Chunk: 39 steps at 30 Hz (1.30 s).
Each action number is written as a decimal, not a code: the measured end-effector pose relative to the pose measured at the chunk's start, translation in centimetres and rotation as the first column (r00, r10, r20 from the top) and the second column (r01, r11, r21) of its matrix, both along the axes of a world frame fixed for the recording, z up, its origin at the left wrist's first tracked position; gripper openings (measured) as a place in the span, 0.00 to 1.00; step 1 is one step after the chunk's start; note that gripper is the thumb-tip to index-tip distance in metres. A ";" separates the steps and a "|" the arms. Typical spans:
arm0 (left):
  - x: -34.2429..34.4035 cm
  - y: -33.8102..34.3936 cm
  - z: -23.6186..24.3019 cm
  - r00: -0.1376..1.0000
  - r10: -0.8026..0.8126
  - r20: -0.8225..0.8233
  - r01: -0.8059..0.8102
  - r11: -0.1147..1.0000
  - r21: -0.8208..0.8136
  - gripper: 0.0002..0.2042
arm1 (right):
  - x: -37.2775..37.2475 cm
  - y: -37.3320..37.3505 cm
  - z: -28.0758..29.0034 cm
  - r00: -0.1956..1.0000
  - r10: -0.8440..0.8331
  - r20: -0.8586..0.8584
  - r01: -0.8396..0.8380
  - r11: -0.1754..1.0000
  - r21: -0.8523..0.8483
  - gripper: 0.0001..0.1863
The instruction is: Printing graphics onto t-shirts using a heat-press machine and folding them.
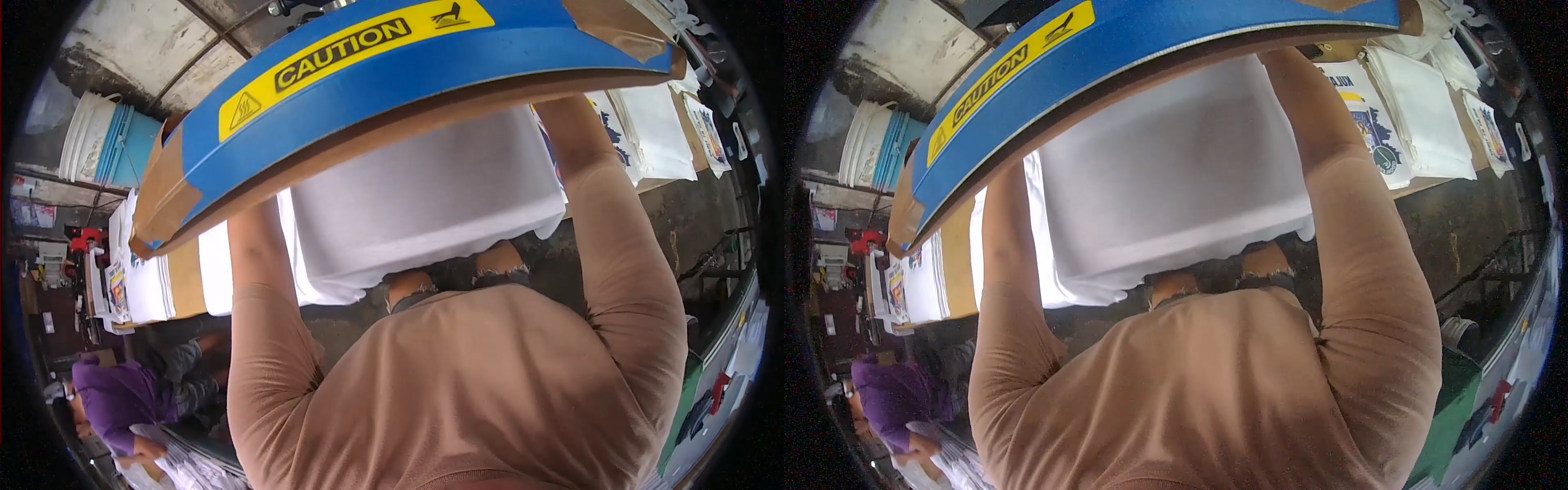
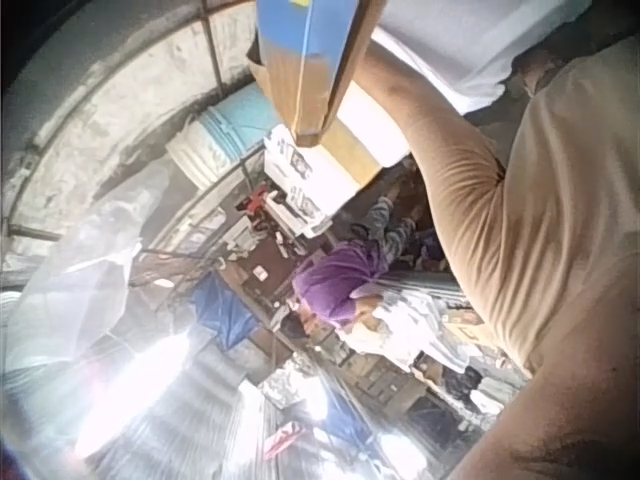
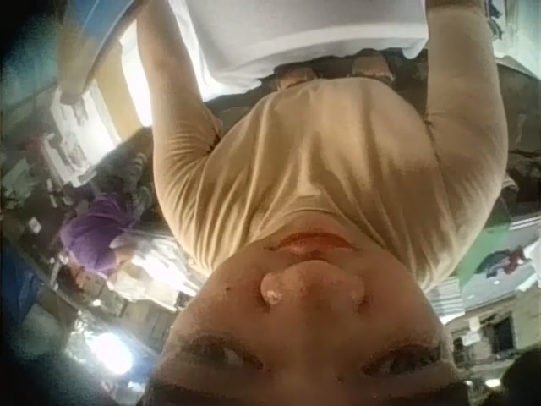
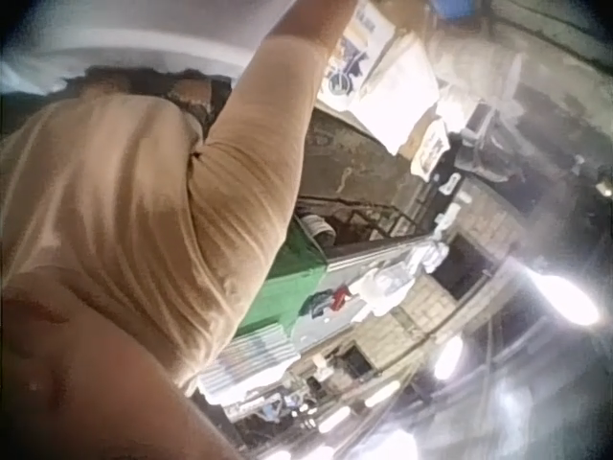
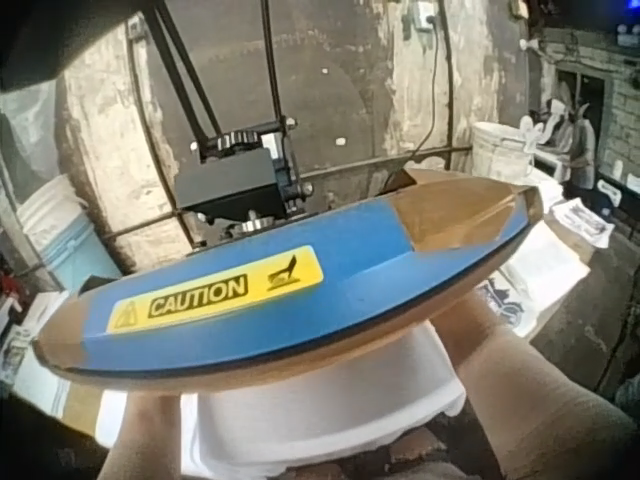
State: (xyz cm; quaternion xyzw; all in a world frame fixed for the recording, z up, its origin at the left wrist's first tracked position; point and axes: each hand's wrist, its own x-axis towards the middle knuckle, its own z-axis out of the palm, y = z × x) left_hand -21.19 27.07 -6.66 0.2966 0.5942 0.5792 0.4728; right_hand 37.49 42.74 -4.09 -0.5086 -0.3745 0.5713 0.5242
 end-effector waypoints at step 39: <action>15.8 -25.2 -2.0 0.976 0.220 -0.011 -0.220 0.971 -0.099 0.13 | 2.4 -18.6 -2.8 0.504 0.312 0.806 -0.194 0.950 -0.246 0.19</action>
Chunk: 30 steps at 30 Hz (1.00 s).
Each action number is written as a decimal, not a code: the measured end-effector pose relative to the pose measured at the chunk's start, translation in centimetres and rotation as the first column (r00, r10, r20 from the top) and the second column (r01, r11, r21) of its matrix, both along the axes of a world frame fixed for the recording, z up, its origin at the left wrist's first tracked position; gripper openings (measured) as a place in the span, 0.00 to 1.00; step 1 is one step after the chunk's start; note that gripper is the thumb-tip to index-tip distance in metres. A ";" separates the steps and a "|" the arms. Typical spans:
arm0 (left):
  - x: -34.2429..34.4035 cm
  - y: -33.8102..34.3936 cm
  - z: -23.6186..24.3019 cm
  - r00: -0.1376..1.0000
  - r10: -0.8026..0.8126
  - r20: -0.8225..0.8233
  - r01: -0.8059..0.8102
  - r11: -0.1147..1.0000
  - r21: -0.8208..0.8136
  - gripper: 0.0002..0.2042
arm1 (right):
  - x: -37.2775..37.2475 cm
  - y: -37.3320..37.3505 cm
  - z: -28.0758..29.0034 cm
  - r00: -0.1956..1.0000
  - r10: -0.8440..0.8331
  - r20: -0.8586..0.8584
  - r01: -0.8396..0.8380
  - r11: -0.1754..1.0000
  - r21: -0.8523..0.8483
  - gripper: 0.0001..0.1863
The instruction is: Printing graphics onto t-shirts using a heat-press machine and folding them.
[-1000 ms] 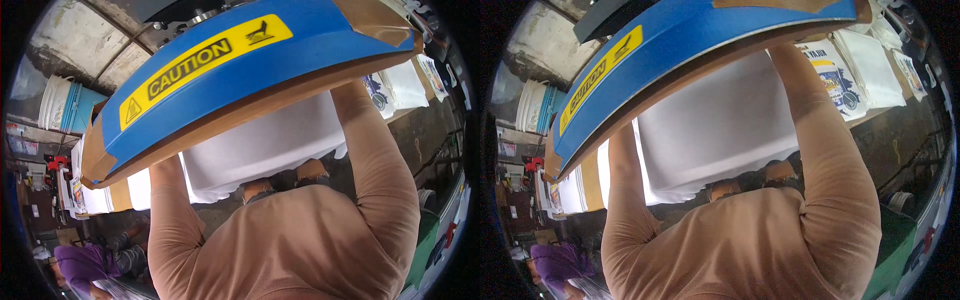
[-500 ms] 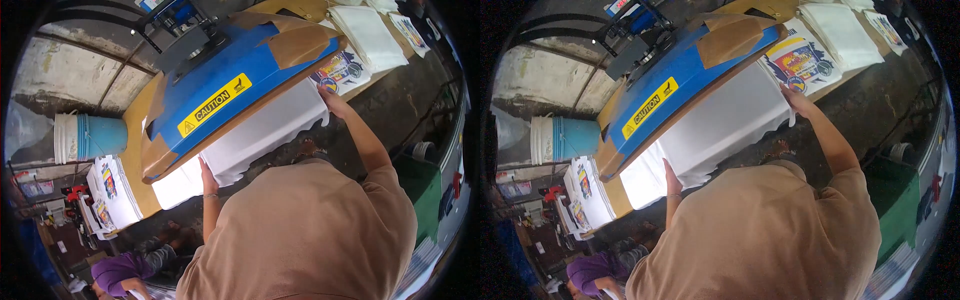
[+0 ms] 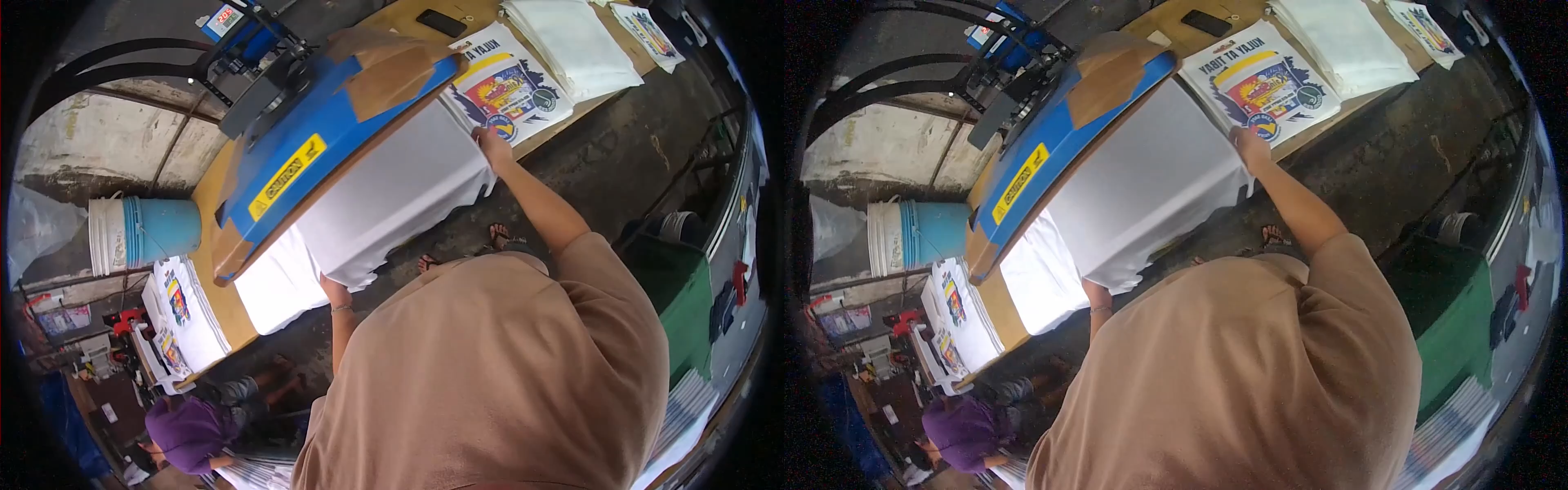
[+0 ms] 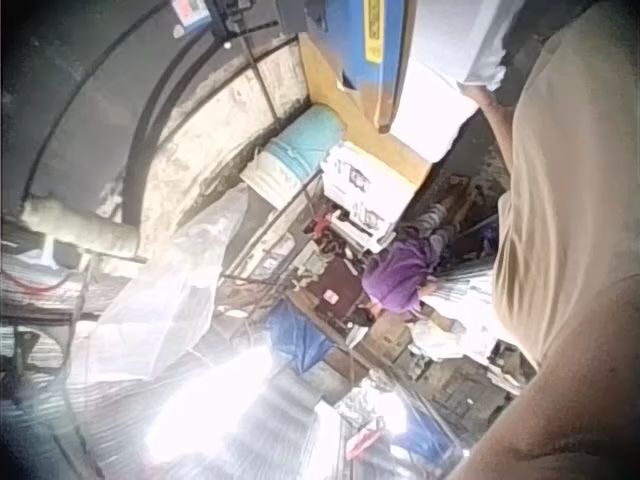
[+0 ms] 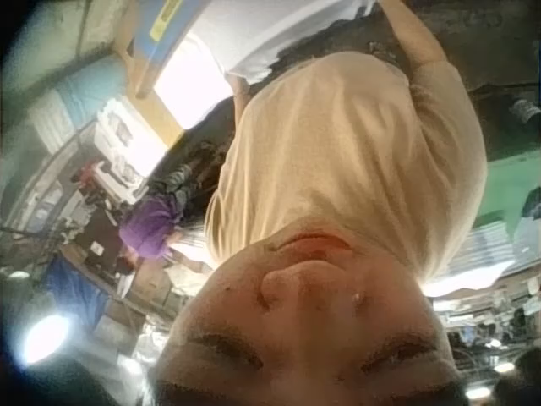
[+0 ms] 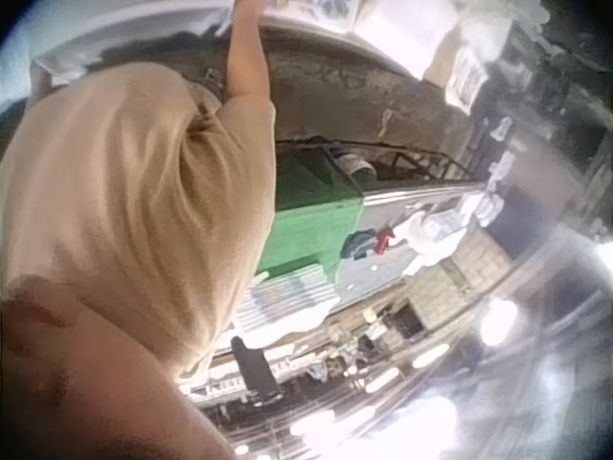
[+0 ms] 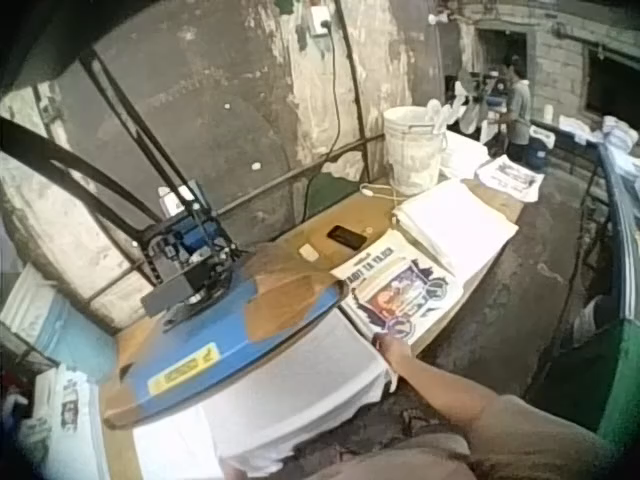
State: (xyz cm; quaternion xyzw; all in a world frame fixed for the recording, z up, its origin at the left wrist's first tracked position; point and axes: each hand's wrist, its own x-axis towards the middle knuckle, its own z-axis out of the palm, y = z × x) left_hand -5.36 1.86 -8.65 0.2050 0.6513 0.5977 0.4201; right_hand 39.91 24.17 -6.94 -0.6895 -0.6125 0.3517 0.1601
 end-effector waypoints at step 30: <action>39.8 13.7 9.0 0.288 -0.662 0.692 0.677 0.652 0.342 0.41 | 22.8 -7.2 20.8 0.476 -0.047 -0.878 0.388 0.908 0.161 0.03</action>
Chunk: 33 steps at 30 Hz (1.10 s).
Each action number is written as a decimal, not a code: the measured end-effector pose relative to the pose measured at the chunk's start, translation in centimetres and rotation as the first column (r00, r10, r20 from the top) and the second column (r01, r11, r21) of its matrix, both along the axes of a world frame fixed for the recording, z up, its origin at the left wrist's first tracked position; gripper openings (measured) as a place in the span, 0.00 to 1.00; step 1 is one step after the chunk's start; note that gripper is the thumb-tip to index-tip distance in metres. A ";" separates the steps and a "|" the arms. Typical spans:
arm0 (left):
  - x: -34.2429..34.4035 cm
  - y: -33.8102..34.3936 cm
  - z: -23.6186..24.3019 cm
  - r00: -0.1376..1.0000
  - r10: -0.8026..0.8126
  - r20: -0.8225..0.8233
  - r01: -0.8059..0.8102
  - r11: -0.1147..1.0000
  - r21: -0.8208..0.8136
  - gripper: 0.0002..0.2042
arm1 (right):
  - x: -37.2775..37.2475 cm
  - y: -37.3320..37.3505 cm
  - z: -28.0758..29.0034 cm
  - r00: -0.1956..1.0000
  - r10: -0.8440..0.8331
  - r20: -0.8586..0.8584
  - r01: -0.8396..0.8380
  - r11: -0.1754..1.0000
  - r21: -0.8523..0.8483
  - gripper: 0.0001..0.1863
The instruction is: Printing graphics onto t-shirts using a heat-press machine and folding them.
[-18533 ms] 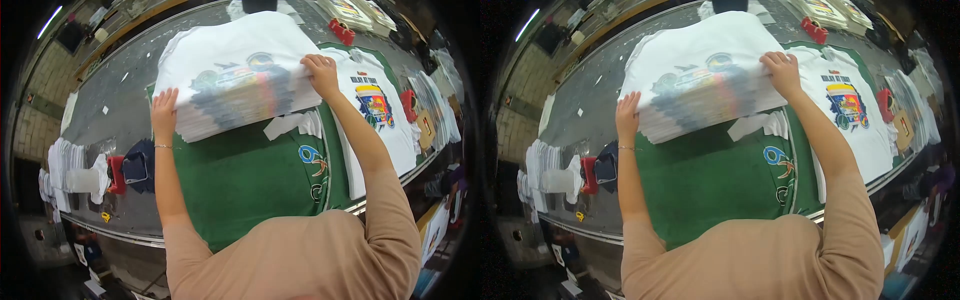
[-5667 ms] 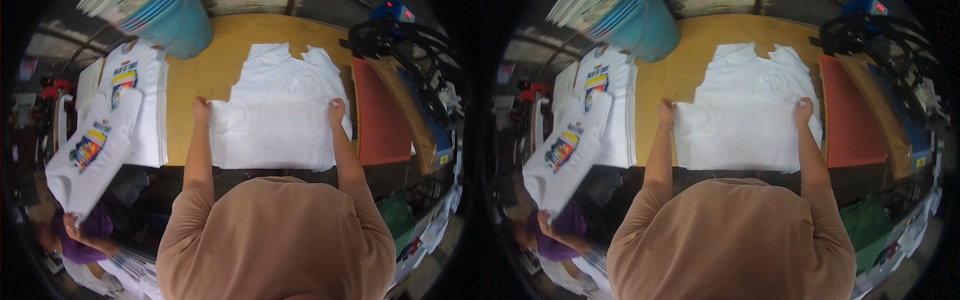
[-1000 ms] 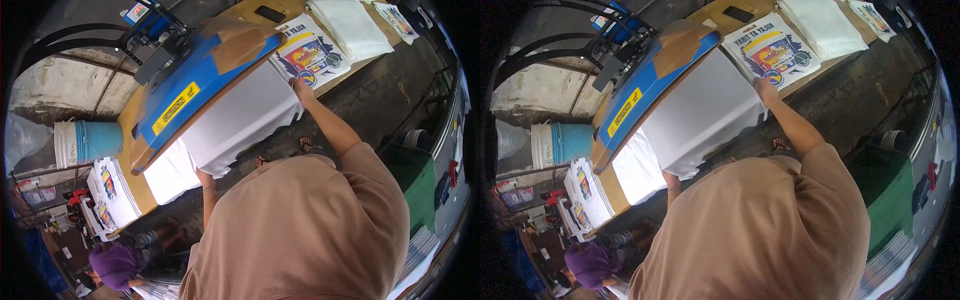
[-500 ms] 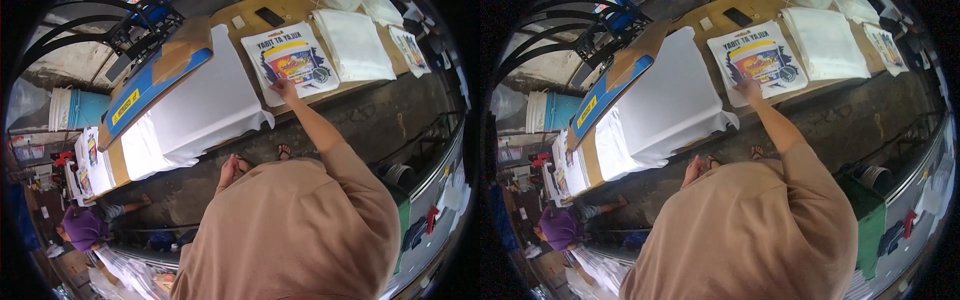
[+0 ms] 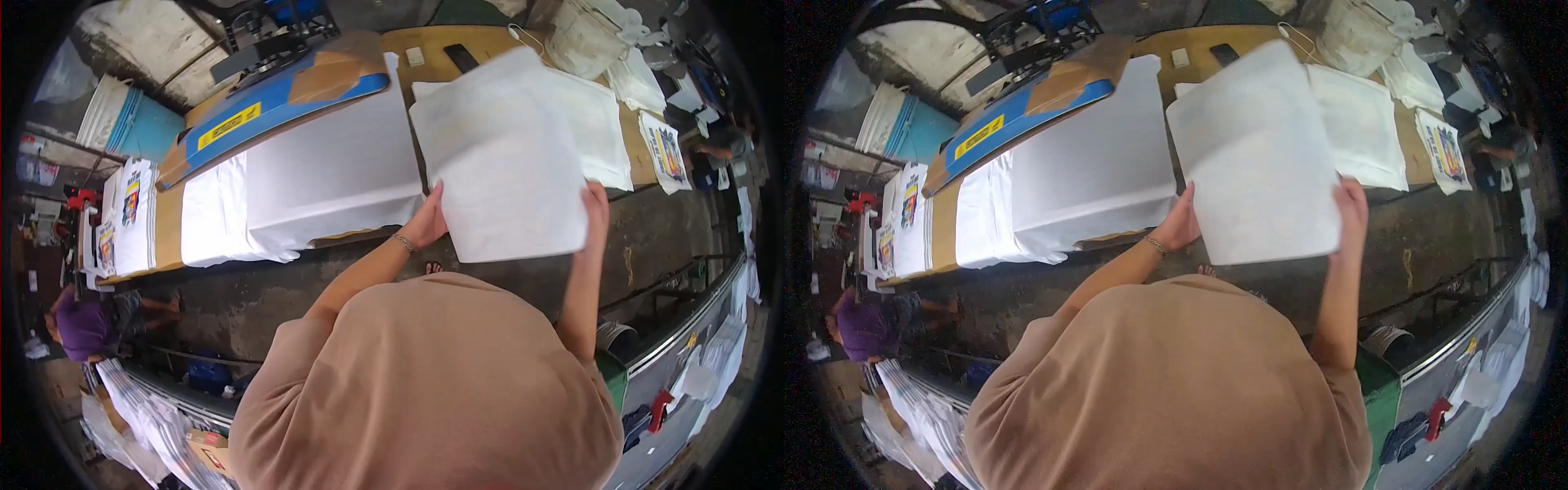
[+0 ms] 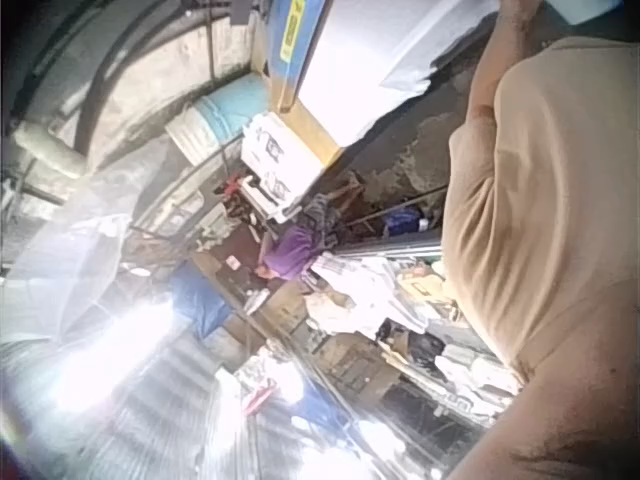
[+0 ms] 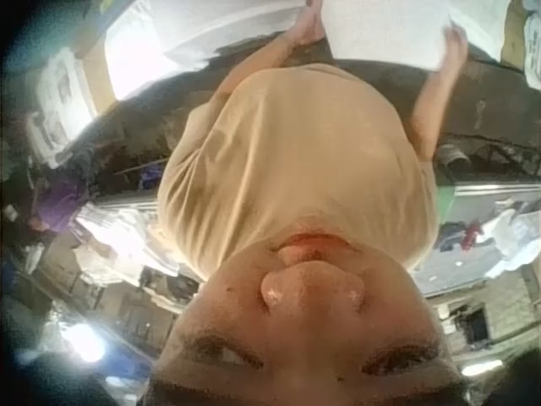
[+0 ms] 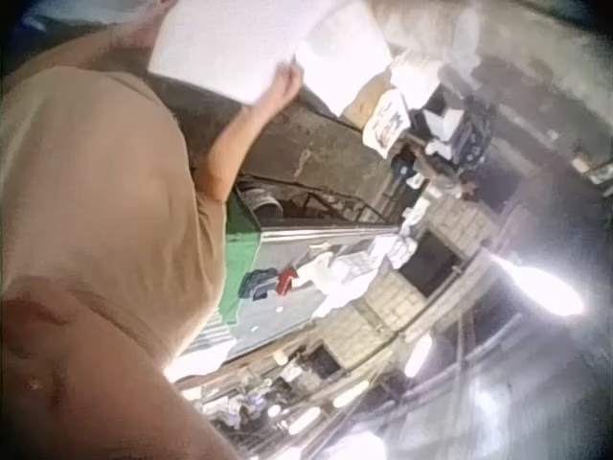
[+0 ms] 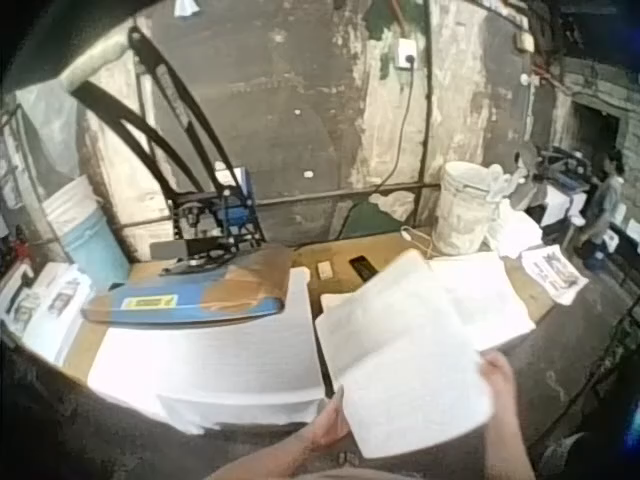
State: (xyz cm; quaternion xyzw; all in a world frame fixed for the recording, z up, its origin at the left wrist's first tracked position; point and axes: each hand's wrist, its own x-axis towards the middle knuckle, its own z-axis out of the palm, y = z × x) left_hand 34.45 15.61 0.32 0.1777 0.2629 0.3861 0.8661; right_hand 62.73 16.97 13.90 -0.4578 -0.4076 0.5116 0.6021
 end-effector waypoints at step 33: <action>-39.5 2.9 0.6 -0.285 0.688 -0.667 0.096 0.713 0.694 0.18 | -31.9 14.3 -9.8 0.432 0.485 0.761 -0.459 0.844 -0.278 0.26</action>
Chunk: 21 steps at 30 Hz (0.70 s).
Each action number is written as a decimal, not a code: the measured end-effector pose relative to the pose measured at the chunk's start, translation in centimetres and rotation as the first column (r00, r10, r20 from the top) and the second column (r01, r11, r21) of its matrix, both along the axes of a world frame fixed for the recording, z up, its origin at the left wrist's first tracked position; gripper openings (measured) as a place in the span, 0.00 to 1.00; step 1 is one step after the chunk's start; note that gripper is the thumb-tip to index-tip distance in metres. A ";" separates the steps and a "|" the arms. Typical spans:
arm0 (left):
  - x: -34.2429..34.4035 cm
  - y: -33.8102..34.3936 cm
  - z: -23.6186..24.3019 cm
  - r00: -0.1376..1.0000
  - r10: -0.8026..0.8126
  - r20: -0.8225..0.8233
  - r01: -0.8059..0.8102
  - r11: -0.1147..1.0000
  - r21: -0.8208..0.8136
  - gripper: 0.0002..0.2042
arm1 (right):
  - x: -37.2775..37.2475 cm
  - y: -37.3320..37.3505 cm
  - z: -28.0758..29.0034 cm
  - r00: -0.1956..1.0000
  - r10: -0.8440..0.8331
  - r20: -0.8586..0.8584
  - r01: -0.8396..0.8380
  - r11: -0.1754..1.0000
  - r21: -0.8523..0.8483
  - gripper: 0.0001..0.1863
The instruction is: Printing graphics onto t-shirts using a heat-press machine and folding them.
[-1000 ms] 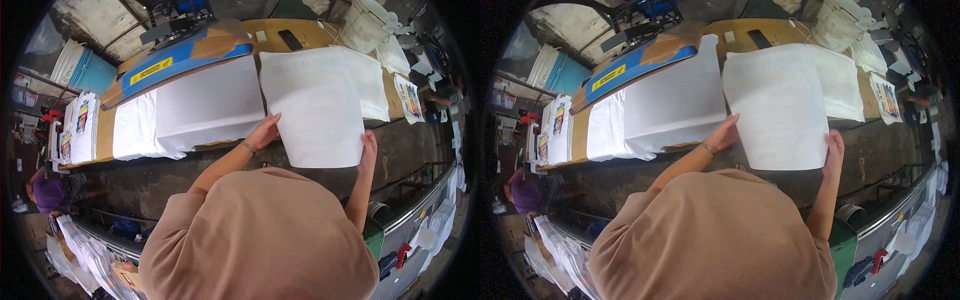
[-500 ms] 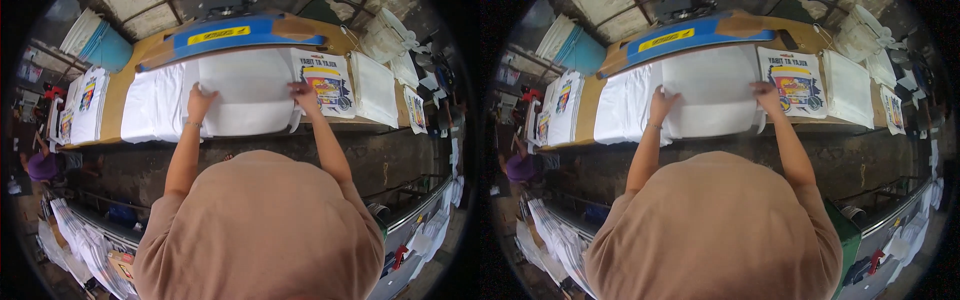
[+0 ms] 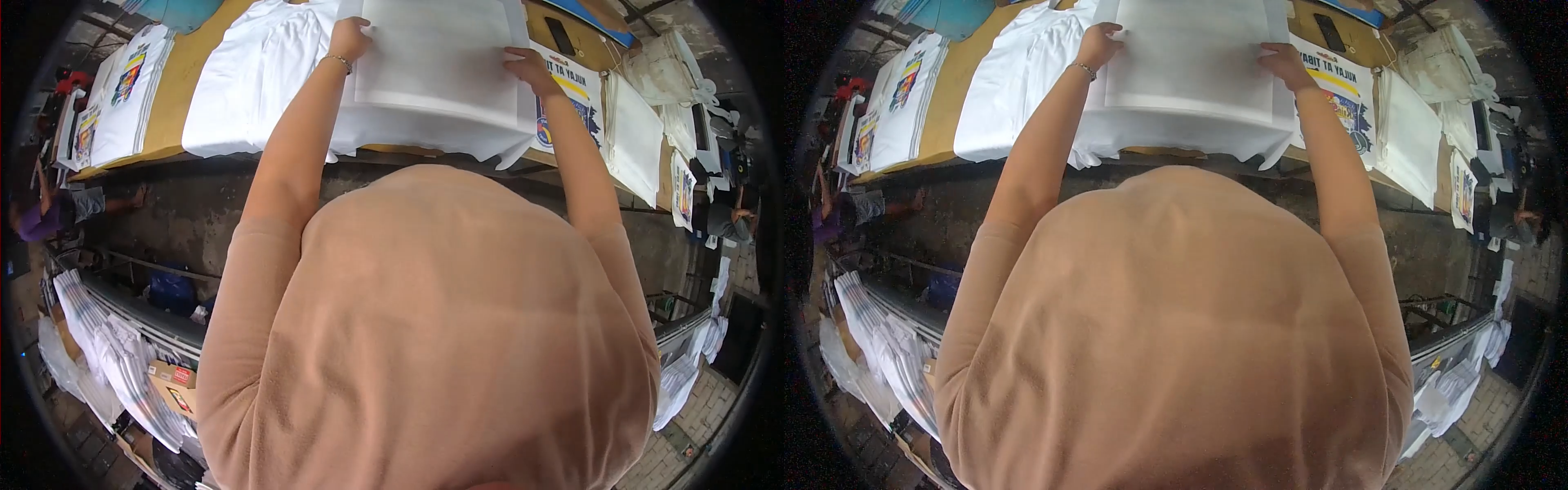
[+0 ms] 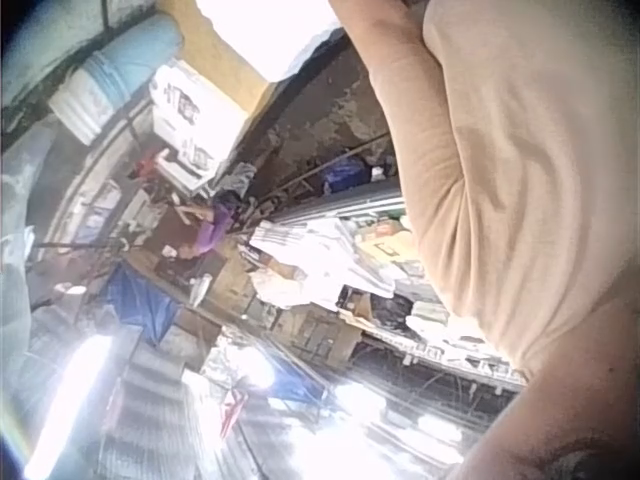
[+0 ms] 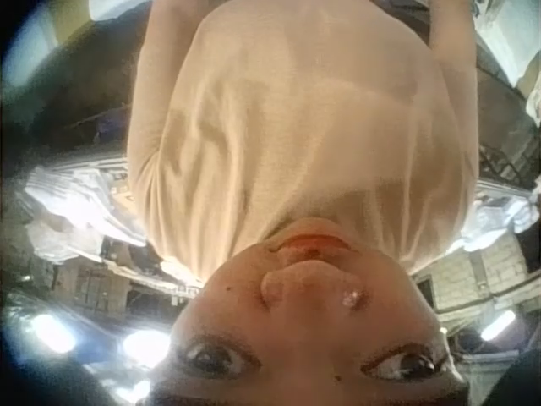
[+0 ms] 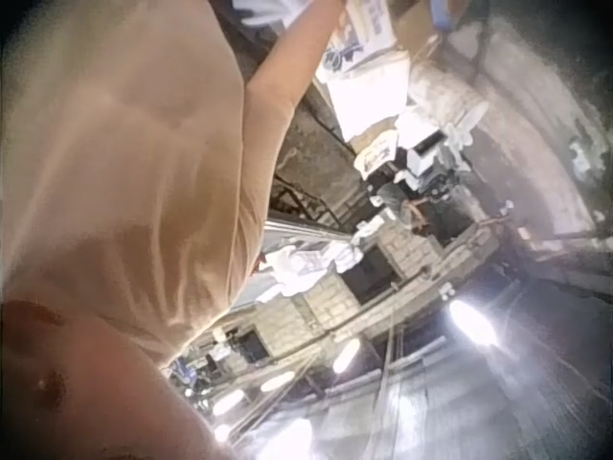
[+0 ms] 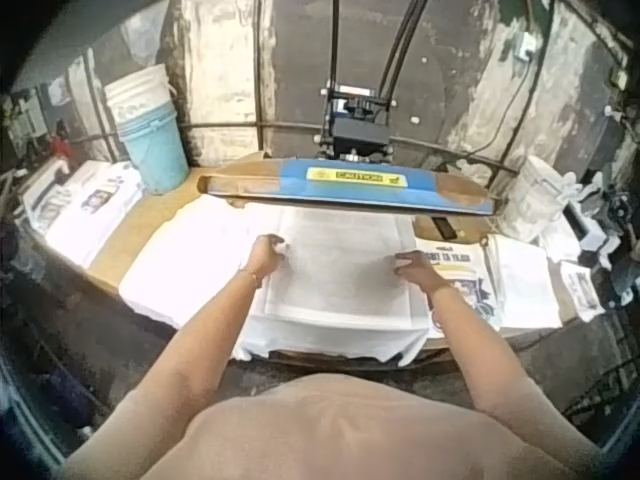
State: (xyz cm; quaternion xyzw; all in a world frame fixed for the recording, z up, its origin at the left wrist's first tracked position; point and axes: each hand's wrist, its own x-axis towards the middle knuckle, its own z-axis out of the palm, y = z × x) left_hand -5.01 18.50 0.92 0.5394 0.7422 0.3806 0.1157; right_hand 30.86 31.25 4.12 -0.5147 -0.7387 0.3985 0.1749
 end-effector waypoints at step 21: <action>-2.0 1.3 -0.9 0.998 -0.007 -0.069 0.003 0.998 -0.069 0.21 | -1.7 1.5 -0.5 0.994 0.036 0.105 -0.037 0.999 0.012 0.27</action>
